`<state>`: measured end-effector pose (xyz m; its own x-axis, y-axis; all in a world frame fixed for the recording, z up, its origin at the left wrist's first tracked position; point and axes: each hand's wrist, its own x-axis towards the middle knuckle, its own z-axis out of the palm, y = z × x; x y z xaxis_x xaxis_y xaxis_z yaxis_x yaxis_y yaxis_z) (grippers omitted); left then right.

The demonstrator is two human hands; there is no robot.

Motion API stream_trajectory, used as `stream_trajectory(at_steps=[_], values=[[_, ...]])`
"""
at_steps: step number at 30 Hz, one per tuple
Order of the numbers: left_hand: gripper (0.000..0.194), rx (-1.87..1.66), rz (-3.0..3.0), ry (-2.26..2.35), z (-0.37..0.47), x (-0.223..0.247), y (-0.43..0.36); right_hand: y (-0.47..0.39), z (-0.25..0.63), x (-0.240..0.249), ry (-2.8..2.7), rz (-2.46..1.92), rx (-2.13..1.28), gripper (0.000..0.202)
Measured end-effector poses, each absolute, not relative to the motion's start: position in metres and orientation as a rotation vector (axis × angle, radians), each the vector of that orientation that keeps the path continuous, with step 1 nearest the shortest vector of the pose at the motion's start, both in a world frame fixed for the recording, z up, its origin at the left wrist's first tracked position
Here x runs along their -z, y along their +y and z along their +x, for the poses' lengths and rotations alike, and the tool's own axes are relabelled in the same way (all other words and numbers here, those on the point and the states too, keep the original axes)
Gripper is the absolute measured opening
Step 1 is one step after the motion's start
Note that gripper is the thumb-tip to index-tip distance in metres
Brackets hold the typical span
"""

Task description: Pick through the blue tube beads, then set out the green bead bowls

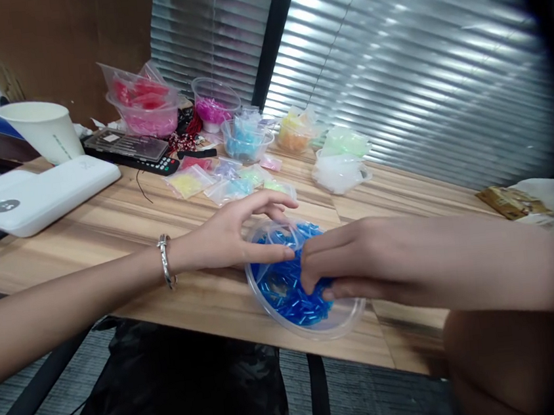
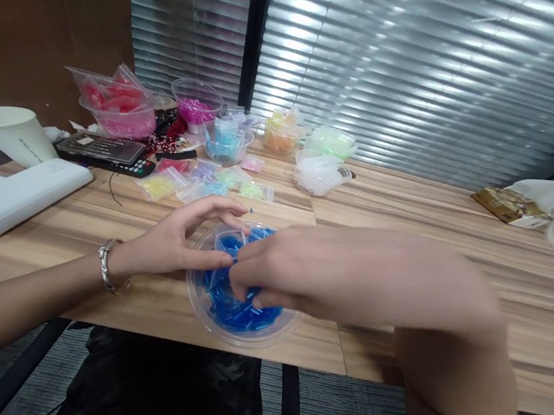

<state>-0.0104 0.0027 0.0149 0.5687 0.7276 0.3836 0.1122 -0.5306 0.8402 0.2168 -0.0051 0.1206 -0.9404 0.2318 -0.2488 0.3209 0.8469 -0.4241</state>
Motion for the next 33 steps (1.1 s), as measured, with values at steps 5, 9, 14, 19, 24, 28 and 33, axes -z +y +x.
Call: stream_trajectory(at_steps=[5, 9, 14, 19, 24, 28, 33], values=[[0.063, -0.941, 1.996, 0.683, -0.010, -0.015, 0.003, 0.009, 0.213, -0.134, 3.054, 0.533, 0.652, 0.023], [0.062, -0.937, 1.974, 0.649, -0.009, -0.017, 0.003, 0.011, 0.206, -0.128, 3.147, 0.584, 0.493, 0.024], [0.059, -0.942, 1.981, 0.639, -0.009, -0.017, 0.003, 0.010, 0.203, -0.125, 3.129, 0.555, 0.404, 0.025], [0.057, -0.937, 1.997, 0.650, -0.010, -0.016, 0.003, 0.009, 0.205, -0.127, 3.159, 0.518, 0.409, 0.028], [0.058, -0.949, 2.013, 0.649, -0.009, -0.019, 0.002, 0.005, 0.206, -0.128, 3.152, 0.516, 0.505, 0.029], [0.060, -0.945, 1.992, 0.655, -0.008, -0.021, 0.001, 0.004, 0.208, -0.130, 3.128, 0.484, 0.590, 0.030], [0.063, -0.930, 1.991, 0.676, -0.009, -0.019, 0.001, 0.004, 0.212, -0.137, 3.089, 0.538, 0.606, 0.026]])
